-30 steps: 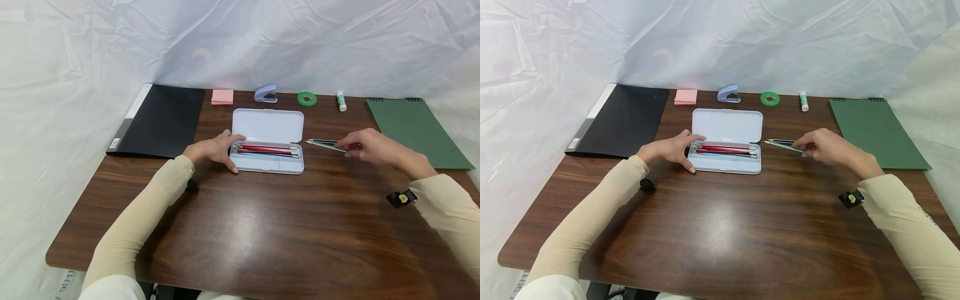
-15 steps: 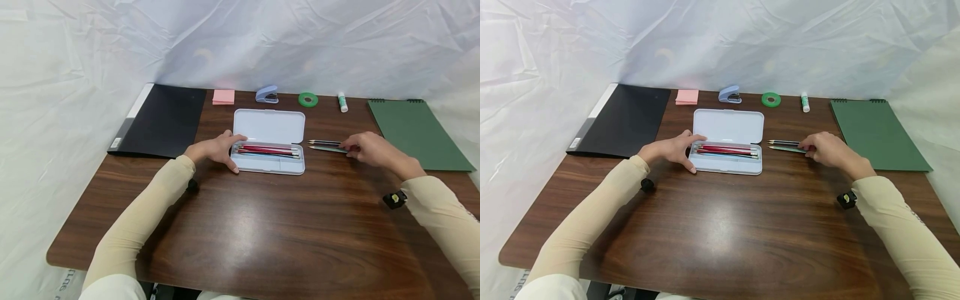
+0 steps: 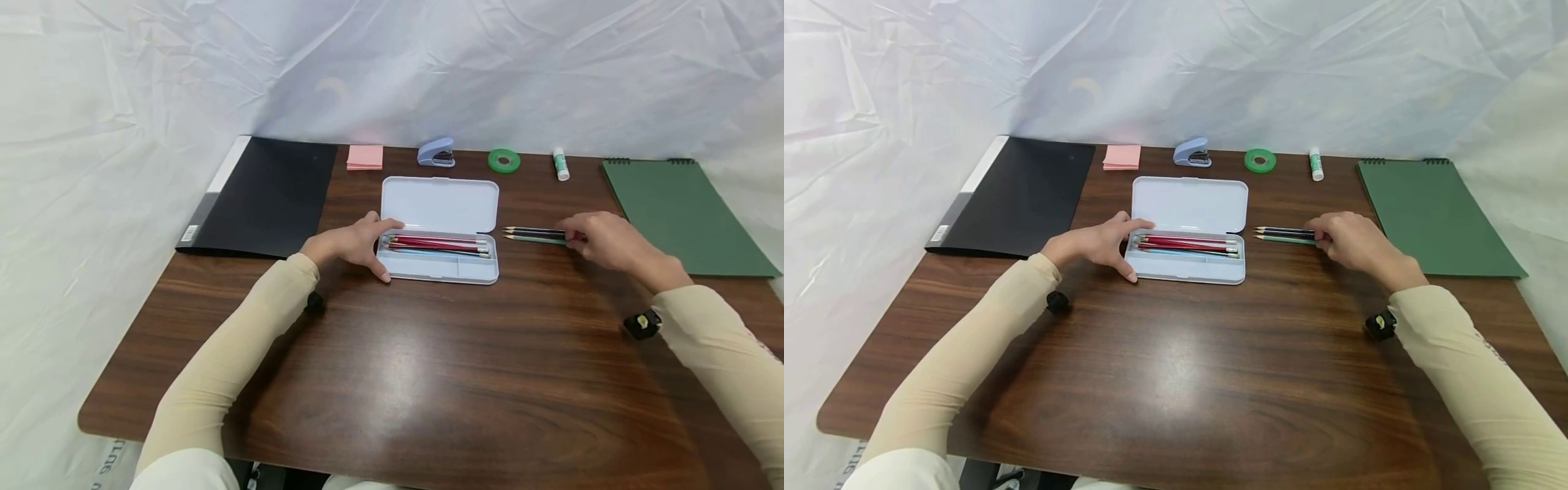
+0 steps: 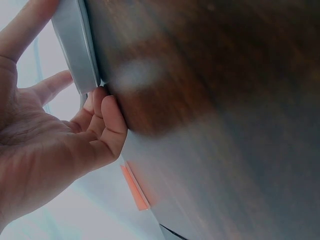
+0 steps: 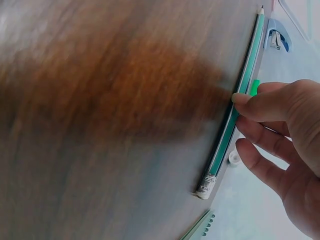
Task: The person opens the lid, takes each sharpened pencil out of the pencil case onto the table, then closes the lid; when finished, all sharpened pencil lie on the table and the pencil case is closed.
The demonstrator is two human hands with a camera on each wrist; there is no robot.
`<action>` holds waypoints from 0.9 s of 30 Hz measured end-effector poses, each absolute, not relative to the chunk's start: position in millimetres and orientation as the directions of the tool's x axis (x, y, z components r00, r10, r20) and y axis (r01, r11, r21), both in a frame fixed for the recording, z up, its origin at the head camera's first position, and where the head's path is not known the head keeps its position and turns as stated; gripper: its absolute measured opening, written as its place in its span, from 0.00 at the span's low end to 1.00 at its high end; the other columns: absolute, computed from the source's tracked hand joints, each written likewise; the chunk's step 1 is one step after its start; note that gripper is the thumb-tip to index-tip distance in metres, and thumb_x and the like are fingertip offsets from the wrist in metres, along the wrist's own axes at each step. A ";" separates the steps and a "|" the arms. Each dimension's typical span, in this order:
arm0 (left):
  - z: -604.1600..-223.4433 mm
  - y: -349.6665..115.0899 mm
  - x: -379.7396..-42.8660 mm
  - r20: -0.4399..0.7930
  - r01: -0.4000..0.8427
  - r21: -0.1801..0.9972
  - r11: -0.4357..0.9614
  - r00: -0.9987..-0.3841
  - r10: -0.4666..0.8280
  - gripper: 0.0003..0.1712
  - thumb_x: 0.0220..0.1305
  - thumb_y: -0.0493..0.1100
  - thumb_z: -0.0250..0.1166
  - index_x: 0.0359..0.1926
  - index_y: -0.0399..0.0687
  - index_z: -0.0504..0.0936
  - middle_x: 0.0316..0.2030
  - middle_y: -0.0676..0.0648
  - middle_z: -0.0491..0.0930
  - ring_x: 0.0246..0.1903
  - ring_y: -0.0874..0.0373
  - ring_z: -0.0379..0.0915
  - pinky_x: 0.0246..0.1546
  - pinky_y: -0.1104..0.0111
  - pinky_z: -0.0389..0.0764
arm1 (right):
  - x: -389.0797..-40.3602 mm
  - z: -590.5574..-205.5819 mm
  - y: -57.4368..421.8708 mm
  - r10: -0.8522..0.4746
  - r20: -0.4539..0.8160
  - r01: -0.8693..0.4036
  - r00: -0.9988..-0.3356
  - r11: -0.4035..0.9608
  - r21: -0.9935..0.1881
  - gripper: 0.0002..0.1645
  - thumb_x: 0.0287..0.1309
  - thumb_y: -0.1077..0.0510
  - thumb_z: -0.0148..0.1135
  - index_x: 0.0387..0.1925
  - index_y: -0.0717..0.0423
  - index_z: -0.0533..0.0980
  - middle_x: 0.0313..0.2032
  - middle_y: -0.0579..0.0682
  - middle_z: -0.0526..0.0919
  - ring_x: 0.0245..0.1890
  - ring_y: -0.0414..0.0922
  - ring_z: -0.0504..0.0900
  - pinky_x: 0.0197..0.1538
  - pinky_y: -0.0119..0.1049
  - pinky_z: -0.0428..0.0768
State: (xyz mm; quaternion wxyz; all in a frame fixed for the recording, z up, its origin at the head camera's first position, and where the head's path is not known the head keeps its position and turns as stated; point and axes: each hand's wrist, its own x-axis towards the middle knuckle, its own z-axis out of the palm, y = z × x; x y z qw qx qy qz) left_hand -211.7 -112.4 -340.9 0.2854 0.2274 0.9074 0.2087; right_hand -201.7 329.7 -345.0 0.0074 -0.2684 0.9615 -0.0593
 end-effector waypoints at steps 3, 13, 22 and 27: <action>-340.8 -112.9 -211.5 -0.422 0.295 0.512 0.807 -0.732 0.535 0.60 0.51 0.53 0.79 0.78 0.58 0.52 0.58 0.39 0.57 0.59 0.45 0.58 0.58 0.55 0.67 | -203.3 -345.7 330.3 -0.517 0.032 -0.517 -0.855 0.848 -0.113 0.19 0.55 0.71 0.67 0.51 0.64 0.81 0.34 0.53 0.84 0.33 0.50 0.82 0.38 0.52 0.79; -340.5 -113.7 -210.7 -0.423 0.287 0.514 0.808 -0.735 0.530 0.60 0.50 0.54 0.79 0.78 0.60 0.52 0.59 0.39 0.57 0.61 0.45 0.57 0.59 0.53 0.68 | -206.9 -347.2 332.2 -0.499 0.070 -0.504 -0.864 0.856 -0.114 0.20 0.54 0.70 0.68 0.51 0.62 0.81 0.33 0.52 0.82 0.32 0.48 0.79 0.36 0.50 0.76; -340.8 -113.7 -210.3 -0.421 0.288 0.513 0.809 -0.736 0.530 0.60 0.49 0.54 0.79 0.78 0.61 0.52 0.59 0.39 0.57 0.61 0.45 0.57 0.59 0.53 0.68 | -205.8 -343.0 328.1 -0.502 0.092 -0.510 -0.860 0.854 -0.102 0.23 0.54 0.71 0.68 0.53 0.64 0.79 0.32 0.51 0.79 0.30 0.47 0.76 0.35 0.49 0.74; -342.0 -113.7 -210.3 -0.424 0.285 0.509 0.812 -0.738 0.525 0.60 0.49 0.55 0.79 0.78 0.61 0.52 0.60 0.39 0.57 0.61 0.45 0.57 0.59 0.53 0.68 | -205.7 -335.6 315.3 -0.522 0.167 -0.543 -0.837 0.829 -0.133 0.26 0.55 0.71 0.66 0.58 0.63 0.76 0.35 0.55 0.80 0.32 0.49 0.77 0.36 0.50 0.75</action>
